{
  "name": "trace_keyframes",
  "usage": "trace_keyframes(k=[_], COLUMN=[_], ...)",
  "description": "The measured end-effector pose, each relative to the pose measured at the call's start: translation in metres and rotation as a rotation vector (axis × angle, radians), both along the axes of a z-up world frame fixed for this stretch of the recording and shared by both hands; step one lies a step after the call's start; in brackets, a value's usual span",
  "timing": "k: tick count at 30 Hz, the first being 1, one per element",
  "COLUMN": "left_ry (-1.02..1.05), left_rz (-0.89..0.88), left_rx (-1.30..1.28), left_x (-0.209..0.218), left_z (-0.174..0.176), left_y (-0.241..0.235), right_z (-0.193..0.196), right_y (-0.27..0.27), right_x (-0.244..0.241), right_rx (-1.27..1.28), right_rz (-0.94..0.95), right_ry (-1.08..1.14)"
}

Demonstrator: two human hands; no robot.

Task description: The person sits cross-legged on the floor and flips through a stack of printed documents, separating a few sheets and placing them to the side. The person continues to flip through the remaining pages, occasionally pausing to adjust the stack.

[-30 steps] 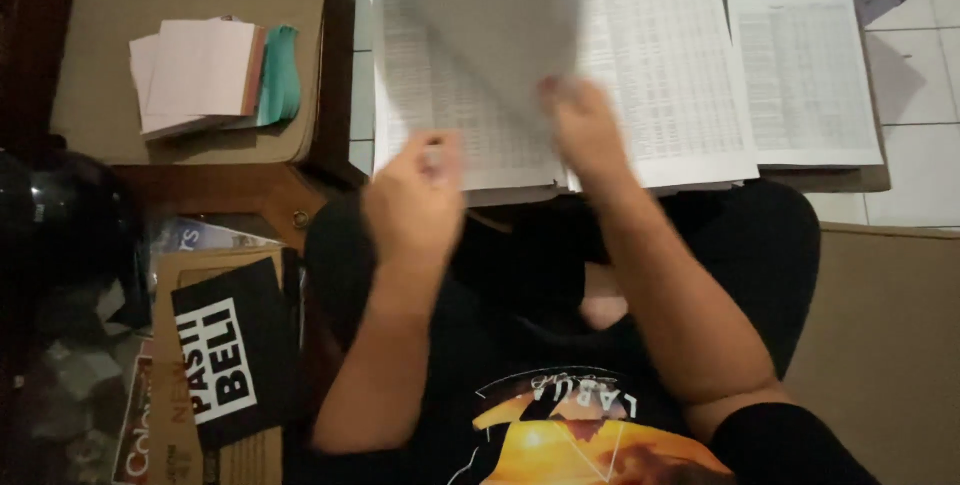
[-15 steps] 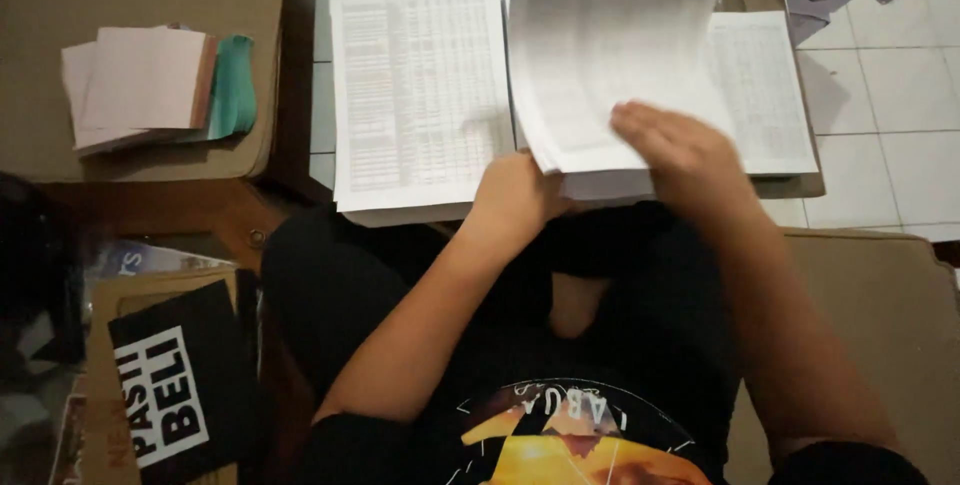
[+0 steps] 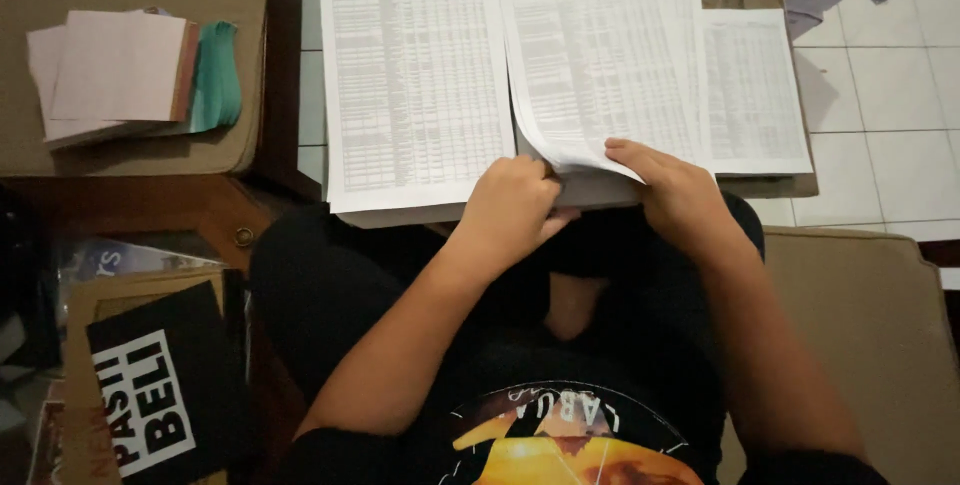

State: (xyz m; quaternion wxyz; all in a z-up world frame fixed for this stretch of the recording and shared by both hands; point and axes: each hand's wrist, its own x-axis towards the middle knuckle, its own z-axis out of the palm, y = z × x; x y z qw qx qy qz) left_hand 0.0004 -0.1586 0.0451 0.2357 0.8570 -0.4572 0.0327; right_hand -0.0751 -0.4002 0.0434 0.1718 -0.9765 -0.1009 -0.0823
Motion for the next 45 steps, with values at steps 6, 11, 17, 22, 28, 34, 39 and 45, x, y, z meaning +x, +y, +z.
trace_keyframes(k=[6,11,17,22,28,34,39,45], left_ry=[0.062,0.059,-0.044,-0.021,-0.194,-0.053,0.135,0.092], left_rz=[0.042,0.081,0.088,0.06,0.043,0.135,0.333,0.281], left_rx=[0.039,0.042,-0.023,-0.193,-0.399,-0.396,0.142,0.104], left_x=[0.005,0.006,0.005,0.01,0.008,0.035,0.037,0.033], left_z=[-0.019,-0.033,-0.034,-0.04,-0.022,-0.036,0.003,-0.004], left_y=[-0.008,-0.011,-0.006,-0.005,-0.003,0.075,0.155,0.167], right_z=[0.019,0.025,0.025,0.006,-0.002,-0.009,0.05,0.017], right_y=[0.008,0.007,0.007,-0.002,-0.001,-0.04,0.001,0.14], right_x=[0.001,0.005,0.005,0.002,0.0,0.012,0.029,0.091], right_rx=[0.111,0.167,0.202,0.115,-0.017,0.116,0.07,-0.004], right_rz=[-0.071,-0.079,-0.081,-0.061,0.077,-0.019,-0.201,0.017], right_ry=[0.119,0.155,0.205,0.187,0.022,0.075,-0.132,-0.509])
